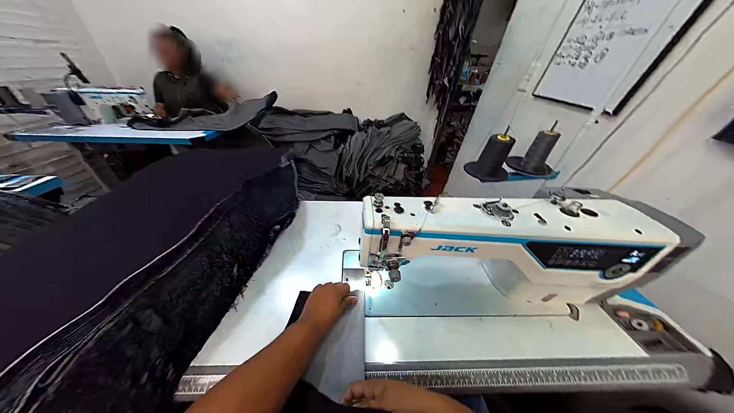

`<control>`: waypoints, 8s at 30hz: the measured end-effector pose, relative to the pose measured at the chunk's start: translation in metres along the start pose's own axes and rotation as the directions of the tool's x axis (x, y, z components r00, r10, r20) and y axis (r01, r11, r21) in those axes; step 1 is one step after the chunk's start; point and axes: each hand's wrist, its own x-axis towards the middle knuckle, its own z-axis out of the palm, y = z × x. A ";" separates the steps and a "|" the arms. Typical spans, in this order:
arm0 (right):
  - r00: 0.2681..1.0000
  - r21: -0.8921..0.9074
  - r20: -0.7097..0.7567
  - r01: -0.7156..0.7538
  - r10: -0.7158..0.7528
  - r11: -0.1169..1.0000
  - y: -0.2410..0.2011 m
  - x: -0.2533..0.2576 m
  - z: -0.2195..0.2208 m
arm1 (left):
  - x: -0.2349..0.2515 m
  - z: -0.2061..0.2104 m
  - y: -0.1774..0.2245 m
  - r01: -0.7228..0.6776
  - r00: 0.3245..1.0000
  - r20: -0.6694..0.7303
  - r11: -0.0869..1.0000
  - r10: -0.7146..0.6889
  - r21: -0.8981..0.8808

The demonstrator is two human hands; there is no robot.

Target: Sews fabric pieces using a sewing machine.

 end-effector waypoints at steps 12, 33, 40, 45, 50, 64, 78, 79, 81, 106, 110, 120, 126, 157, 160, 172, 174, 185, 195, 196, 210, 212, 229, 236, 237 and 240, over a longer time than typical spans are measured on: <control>0.850 -0.645 -0.524 -0.431 0.045 0.631 0.004 0.024 -0.084 | 0.043 0.007 0.007 0.024 0.989 -0.147 0.999 -0.027 -0.026; 0.844 -0.639 -0.536 -0.418 0.015 0.645 0.003 0.030 -0.090 | 0.057 0.001 0.002 -0.018 0.977 -0.212 0.999 0.026 0.044; 0.847 -0.640 -0.532 -0.398 -0.005 0.657 0.004 0.027 -0.091 | 0.087 -0.009 -0.005 -0.004 0.941 -0.338 0.999 0.017 0.041; 0.840 -0.644 -0.541 -0.381 -0.043 0.663 0.008 0.027 -0.092 | 0.096 -0.015 -0.004 0.067 0.933 -0.354 0.998 -0.060 0.010; 0.828 -0.643 -0.554 -0.359 -0.087 0.677 0.011 0.028 -0.093 | 0.094 -0.008 -0.007 -0.048 0.889 -0.454 0.998 0.064 0.045; 0.835 -0.674 -0.543 -0.371 -0.088 0.639 0.006 0.037 -0.043 | 0.043 -0.013 -0.019 0.094 0.965 -0.248 0.994 -0.078 0.051; 0.649 0.063 -0.610 0.612 -0.455 0.788 -0.067 0.057 -0.072 | -0.078 -0.159 0.007 -0.290 0.957 -0.170 0.826 0.236 -0.484; 0.658 0.167 -0.601 0.659 -0.454 0.733 -0.088 0.058 -0.073 | -0.084 -0.167 0.012 -0.325 0.946 -0.176 0.831 0.274 -0.451; 0.670 0.288 -0.580 0.700 -0.463 0.653 -0.119 0.059 -0.072 | -0.095 -0.180 0.019 -0.367 0.930 -0.183 0.852 0.320 -0.375; 0.243 -0.620 -0.607 0.450 -0.756 0.643 -0.137 0.044 -0.063 | -0.102 -0.147 0.037 -0.331 0.700 -0.630 0.935 0.336 0.131; 0.169 -0.706 -0.569 0.402 -0.805 0.583 -0.139 0.047 -0.064 | -0.098 -0.138 0.040 -0.295 0.604 -0.712 0.930 0.358 0.217; 0.364 -0.484 -0.624 0.515 -0.692 0.708 -0.149 0.031 -0.073 | -0.096 -0.133 0.036 -0.345 0.557 -0.692 0.886 0.459 0.309; 0.181 -0.729 -0.555 0.364 -0.812 0.579 -0.145 0.043 -0.071 | -0.098 -0.128 0.040 -0.250 0.610 -0.734 0.952 0.298 0.179; 0.805 -0.596 -0.591 -0.480 0.052 0.643 -0.001 0.032 -0.087 | 0.053 -0.003 -0.001 -0.015 0.994 -0.108 0.997 0.007 -0.073; 0.806 -0.599 -0.587 -0.495 0.075 0.629 -0.004 0.032 -0.086 | 0.052 -0.003 -0.002 -0.025 0.993 -0.113 0.998 0.017 -0.065; 0.802 -0.593 -0.597 -0.463 0.027 0.659 -0.001 0.035 -0.084 | 0.066 -0.017 -0.003 -0.021 0.992 -0.126 1.000 0.021 0.006; 0.807 -0.591 -0.590 -0.462 0.037 0.661 -0.003 0.034 -0.085 | 0.075 -0.020 -0.004 -0.005 0.989 -0.146 0.999 0.011 0.044; 0.785 -0.619 -0.611 -0.399 -0.097 0.676 0.012 0.035 -0.087 | 0.095 -0.018 -0.009 -0.016 0.916 -0.395 0.990 0.072 0.143; 0.839 -0.659 -0.535 -0.343 -0.096 0.669 0.009 0.030 -0.053 | 0.047 -0.054 0.014 0.179 0.983 -0.012 0.948 -0.182 0.263; 0.859 -0.668 -0.505 -0.330 -0.082 0.667 0.007 0.029 -0.046 | 0.036 -0.061 0.014 0.162 0.984 0.025 0.943 -0.177 0.292; 0.670 -0.109 -0.655 0.375 -0.350 0.921 -0.045 0.075 -0.038 | -0.046 -0.091 -0.050 -0.322 0.342 -0.842 0.894 0.416 0.311; 0.574 -0.223 -0.677 0.436 -0.461 0.872 -0.049 0.075 -0.030 | -0.051 -0.094 -0.050 -0.295 0.287 -0.890 0.917 0.354 0.269; 0.462 -0.045 -0.546 0.817 -0.699 0.575 -0.131 0.046 -0.040 | -0.129 -0.163 0.026 -0.573 0.803 -0.435 0.726 0.407 -0.379; 0.470 -0.158 -0.696 0.636 -0.542 0.755 -0.158 0.030 -0.033 | -0.135 -0.169 0.037 -0.447 0.776 -0.561 0.879 0.287 -0.168; 0.506 -0.148 -0.689 0.603 -0.519 0.784 -0.160 0.026 -0.034 | -0.136 -0.170 0.039 -0.419 0.791 -0.552 0.891 0.264 -0.174; 0.545 -0.248 -0.658 0.494 -0.519 0.833 -0.166 0.019 -0.037 | -0.136 -0.173 0.043 -0.361 0.822 -0.530 0.910 0.207 -0.204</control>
